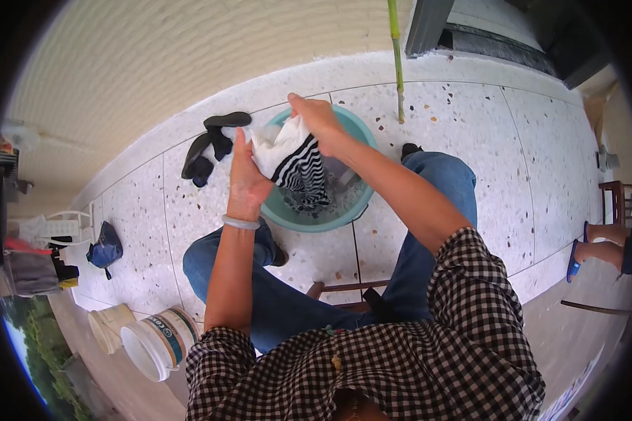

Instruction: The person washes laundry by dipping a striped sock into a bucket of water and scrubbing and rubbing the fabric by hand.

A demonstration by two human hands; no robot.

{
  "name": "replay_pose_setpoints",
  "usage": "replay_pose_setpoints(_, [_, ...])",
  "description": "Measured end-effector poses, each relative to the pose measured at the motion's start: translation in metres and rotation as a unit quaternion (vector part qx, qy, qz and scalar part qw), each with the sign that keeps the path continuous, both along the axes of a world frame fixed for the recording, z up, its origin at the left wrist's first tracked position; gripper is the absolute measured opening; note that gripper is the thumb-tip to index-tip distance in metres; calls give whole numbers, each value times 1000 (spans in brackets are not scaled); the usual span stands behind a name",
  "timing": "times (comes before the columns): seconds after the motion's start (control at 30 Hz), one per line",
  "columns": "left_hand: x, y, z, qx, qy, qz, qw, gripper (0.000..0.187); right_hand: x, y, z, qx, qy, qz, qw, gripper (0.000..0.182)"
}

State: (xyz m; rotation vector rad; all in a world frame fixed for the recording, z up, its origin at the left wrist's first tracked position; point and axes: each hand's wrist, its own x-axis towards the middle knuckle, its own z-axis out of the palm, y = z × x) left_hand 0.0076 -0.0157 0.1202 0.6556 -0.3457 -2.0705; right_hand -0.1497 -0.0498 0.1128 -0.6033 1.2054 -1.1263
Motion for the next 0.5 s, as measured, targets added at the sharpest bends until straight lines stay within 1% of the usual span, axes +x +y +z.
replay_pose_setpoints(0.1, [14,-6,-13,-60,-69,73,993,30,-13,1,5,-61,-64,68,994,34])
replay_pose_setpoints(0.13, [18,-4,-13,-102,-79,79,988,29,-15,5,12,-68,-76,91,991,28])
replay_pose_setpoints(0.2, [28,-2,-14,-99,-107,70,987,32,-23,8,11,-170,4,173,970,26])
replay_pose_setpoints(0.23, [32,-1,-14,-98,-121,65,986,33,-27,9,11,-221,44,212,951,26])
replay_pose_setpoints(0.27, [34,0,-15,-93,-140,57,984,34,-28,10,11,-223,52,217,949,23])
replay_pose_setpoints(0.33, [35,3,-14,-83,-177,37,980,37,-30,13,11,-191,11,210,959,21])
replay_pose_setpoints(0.43, [24,12,-9,-109,-213,-46,970,42,-36,15,16,-160,-39,193,967,15])
replay_pose_setpoints(0.5, [15,23,-10,-222,-271,-60,935,45,-39,15,19,-156,-77,175,969,13])
